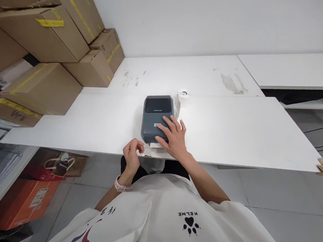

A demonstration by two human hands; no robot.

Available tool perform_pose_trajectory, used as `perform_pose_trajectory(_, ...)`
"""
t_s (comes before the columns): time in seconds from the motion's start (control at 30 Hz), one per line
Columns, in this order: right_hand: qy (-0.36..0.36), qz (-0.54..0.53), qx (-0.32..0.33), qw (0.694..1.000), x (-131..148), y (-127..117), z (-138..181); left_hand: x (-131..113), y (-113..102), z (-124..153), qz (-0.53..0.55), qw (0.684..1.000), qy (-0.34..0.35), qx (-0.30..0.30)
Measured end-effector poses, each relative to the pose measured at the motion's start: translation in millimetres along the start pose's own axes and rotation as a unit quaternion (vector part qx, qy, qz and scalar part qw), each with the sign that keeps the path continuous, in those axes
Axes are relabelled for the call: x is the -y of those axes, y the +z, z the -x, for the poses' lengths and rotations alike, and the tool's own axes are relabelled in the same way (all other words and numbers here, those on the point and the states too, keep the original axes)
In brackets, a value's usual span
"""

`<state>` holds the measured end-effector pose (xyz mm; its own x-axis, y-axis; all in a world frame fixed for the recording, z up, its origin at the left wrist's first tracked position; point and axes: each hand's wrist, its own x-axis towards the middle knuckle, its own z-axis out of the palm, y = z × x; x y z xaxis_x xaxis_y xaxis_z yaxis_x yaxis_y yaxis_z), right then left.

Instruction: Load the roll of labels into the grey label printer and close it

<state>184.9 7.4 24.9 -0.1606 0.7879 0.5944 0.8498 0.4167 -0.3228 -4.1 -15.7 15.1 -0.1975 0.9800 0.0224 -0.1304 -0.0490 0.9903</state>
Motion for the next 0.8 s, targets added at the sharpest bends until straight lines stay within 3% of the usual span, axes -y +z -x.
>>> perform_pose_trajectory(0.1, 0.012, -0.065, 0.003, 0.998, -8.2, -1.2, 7.4, 1.8, -5.3, -11.6, 0.000, 0.999, 0.006, -0.032)
perform_pose_trajectory(0.2, 0.006, -0.107, -0.005, 0.994, -16.3, -8.7, -5.4, 5.4, -7.7, -27.8, -0.019, 0.999, -0.017, -0.035)
perform_pose_trajectory(0.3, -0.001, -0.119, -0.014, 0.993, -20.7, -21.9, -42.5, 3.8, -3.0, -51.8, -0.062, 0.998, -0.028, -0.015)
perform_pose_trajectory(0.43, 0.007, -0.187, -0.078, 0.979, -24.2, -35.9, -115.2, -6.5, 14.7, -89.5, -0.153, 0.986, -0.030, 0.053)
perform_pose_trajectory(0.53, 0.059, -0.265, -0.100, 0.957, -31.5, -36.2, -172.5, -13.2, 29.0, -111.0, -0.225, 0.966, -0.051, 0.116)
perform_pose_trajectory(0.63, 0.113, -0.280, -0.092, 0.949, -44.9, -30.2, -219.5, -15.1, 37.8, -121.5, -0.285, 0.948, -0.054, 0.130)
perform_pose_trajectory(0.73, 0.117, -0.241, -0.133, 0.954, -54.5, -26.1, -239.9, -13.5, 39.8, -123.7, -0.312, 0.940, -0.050, 0.129)
perform_pose_trajectory(0.8, 0.089, -0.190, -0.183, 0.960, -52.9, -27.7, -233.5, -12.0, 39.1, -123.1, -0.310, 0.940, -0.044, 0.135)
